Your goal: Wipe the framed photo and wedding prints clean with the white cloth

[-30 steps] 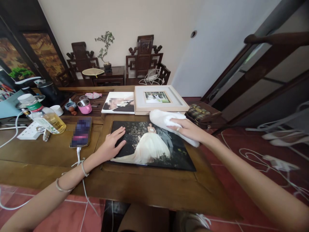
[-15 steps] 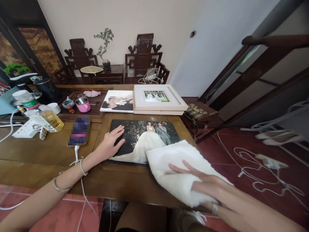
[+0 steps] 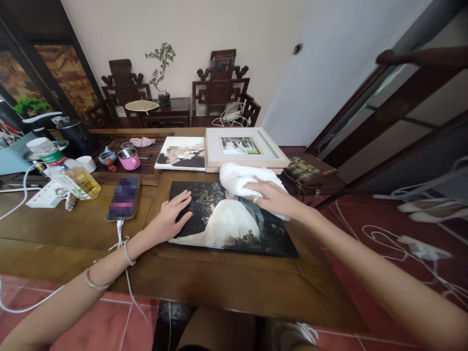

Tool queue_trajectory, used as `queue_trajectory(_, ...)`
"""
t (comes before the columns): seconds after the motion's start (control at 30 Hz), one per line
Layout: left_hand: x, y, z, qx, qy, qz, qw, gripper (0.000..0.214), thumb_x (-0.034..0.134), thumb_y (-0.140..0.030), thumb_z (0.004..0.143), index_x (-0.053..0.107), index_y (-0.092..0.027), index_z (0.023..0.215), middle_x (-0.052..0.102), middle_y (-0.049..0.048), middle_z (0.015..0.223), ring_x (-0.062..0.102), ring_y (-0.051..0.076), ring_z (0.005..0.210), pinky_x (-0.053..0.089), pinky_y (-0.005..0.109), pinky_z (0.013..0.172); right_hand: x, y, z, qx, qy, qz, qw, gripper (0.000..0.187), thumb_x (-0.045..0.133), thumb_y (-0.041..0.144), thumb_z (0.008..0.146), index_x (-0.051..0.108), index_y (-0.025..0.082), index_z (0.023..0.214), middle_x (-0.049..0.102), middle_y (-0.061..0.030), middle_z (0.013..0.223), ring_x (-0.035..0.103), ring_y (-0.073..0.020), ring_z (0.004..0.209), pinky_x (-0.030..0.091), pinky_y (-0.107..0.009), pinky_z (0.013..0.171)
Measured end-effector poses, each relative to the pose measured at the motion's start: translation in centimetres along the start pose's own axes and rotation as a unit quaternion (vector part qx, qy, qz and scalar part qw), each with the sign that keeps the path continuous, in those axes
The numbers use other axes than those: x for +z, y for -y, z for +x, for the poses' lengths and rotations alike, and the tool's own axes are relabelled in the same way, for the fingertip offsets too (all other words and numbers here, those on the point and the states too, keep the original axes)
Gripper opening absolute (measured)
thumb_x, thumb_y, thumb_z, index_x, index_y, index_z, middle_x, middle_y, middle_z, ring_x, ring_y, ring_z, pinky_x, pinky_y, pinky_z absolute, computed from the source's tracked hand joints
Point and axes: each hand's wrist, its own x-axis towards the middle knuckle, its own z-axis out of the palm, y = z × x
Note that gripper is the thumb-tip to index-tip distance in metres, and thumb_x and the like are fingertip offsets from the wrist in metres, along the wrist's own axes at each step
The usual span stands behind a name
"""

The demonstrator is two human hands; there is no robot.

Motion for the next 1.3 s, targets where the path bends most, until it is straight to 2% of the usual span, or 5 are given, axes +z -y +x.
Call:
queue_trajectory(0.3,0.1,-0.2,0.1,-0.019,0.005,0.001,1.000,0.045,0.042,-0.031,0.095,0.043,-0.014,0.137,0.037,0.0131,0.148,0.030,0.022,0.140,0.030,0.048,0.111,1.3,7.9,-6.9,-0.020,0.052,0.006,0.998,0.041,0.042,0.001,0.061,0.065,0.017,0.090,0.030,-0.0098,0.152,0.014,-0.0284,0.142,0.018,-0.056,0.113)
queue_trajectory(0.47,0.3,0.1,0.1,0.002,-0.009,-0.002,1.000,0.044,0.043,-0.030,0.093,0.045,-0.017,0.135,0.040,0.0121,0.147,0.031,0.023,0.140,0.031,0.048,0.111,0.0,12.6,-8.2,-0.102,0.179,0.050,0.977,0.053,0.039,-0.003,0.052,0.067,0.019,0.090,0.043,-0.0042,0.146,0.020,-0.0232,0.141,0.009,-0.053,0.116)
queue_trajectory(0.63,0.2,0.1,0.1,0.004,-0.010,-0.007,1.000,0.043,0.045,-0.030,0.093,0.046,-0.019,0.135,0.041,0.0116,0.146,0.032,0.024,0.139,0.031,0.049,0.111,-0.1,9.6,-4.7,-0.049,0.132,0.017,0.990,0.051,0.040,-0.003,0.059,0.065,0.020,0.097,0.034,-0.0068,0.150,0.018,-0.0250,0.141,0.023,-0.052,0.113)
queue_trajectory(0.9,0.2,0.0,0.0,0.004,-0.005,-0.001,1.000,0.043,0.045,-0.029,0.093,0.045,-0.017,0.134,0.040,0.0123,0.147,0.032,0.023,0.139,0.032,0.049,0.110,0.9,3.0,2.2,-0.021,0.035,-0.010,0.999,0.038,0.039,0.003,0.072,0.061,0.020,0.098,0.066,-0.0080,0.119,0.038,-0.0289,0.133,0.028,-0.057,0.108)
queue_trajectory(1.3,0.2,-0.2,-0.1,-0.017,0.001,-0.004,1.000,0.043,0.041,-0.029,0.095,0.042,-0.019,0.137,0.037,0.0110,0.149,0.029,0.023,0.140,0.029,0.049,0.111,1.5,13.2,-6.1,-0.117,0.148,0.006,0.982,0.047,0.042,-0.003,0.055,0.066,0.018,0.089,0.041,-0.0104,0.147,0.018,-0.0299,0.141,0.015,-0.060,0.112)
